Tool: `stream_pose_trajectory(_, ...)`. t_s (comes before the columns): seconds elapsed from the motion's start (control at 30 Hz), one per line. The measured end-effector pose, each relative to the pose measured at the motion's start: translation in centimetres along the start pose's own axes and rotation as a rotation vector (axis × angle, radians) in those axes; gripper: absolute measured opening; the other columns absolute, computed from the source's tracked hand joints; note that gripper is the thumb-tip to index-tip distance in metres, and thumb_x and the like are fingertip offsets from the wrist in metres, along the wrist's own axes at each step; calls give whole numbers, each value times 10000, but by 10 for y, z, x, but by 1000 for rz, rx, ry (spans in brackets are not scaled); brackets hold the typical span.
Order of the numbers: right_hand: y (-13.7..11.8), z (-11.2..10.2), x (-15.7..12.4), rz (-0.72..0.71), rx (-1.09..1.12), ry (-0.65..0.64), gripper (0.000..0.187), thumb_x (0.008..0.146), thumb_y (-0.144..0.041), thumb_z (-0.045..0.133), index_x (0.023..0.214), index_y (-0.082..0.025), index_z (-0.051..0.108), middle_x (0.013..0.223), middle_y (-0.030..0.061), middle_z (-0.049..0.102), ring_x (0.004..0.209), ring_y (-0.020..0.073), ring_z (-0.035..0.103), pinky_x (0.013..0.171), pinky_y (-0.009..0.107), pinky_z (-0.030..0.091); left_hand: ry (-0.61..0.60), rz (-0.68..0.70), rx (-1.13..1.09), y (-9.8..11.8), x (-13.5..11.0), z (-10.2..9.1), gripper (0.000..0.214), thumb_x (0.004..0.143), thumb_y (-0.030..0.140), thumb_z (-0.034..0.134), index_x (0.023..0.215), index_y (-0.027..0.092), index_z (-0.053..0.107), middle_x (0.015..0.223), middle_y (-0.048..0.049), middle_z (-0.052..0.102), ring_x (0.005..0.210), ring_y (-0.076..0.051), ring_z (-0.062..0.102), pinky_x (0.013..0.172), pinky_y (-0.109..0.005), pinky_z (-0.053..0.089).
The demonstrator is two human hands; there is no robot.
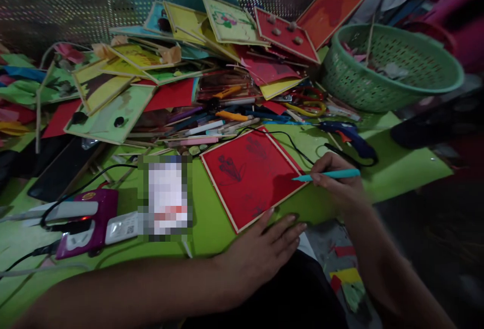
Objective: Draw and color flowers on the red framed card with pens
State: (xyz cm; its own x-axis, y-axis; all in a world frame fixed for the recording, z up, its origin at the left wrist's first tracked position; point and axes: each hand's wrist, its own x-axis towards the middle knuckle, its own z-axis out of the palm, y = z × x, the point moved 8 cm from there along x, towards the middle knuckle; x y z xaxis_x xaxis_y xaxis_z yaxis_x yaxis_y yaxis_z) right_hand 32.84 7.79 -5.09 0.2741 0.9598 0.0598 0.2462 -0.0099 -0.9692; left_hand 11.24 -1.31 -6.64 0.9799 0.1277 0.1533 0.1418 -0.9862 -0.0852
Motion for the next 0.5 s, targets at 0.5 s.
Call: stream_pose_trajectory(0.5, -4, 6, 0, -57, -92, -72, 239, 844, -398, 806, 765, -230, 656, 663, -13, 583, 592, 145, 462, 551, 298, 340, 85, -7, 26, -1, -1, -1, 467, 1049, 265, 402, 1461, 293, 621, 1677, -6, 465, 1507, -213, 470, 1236, -517, 299)
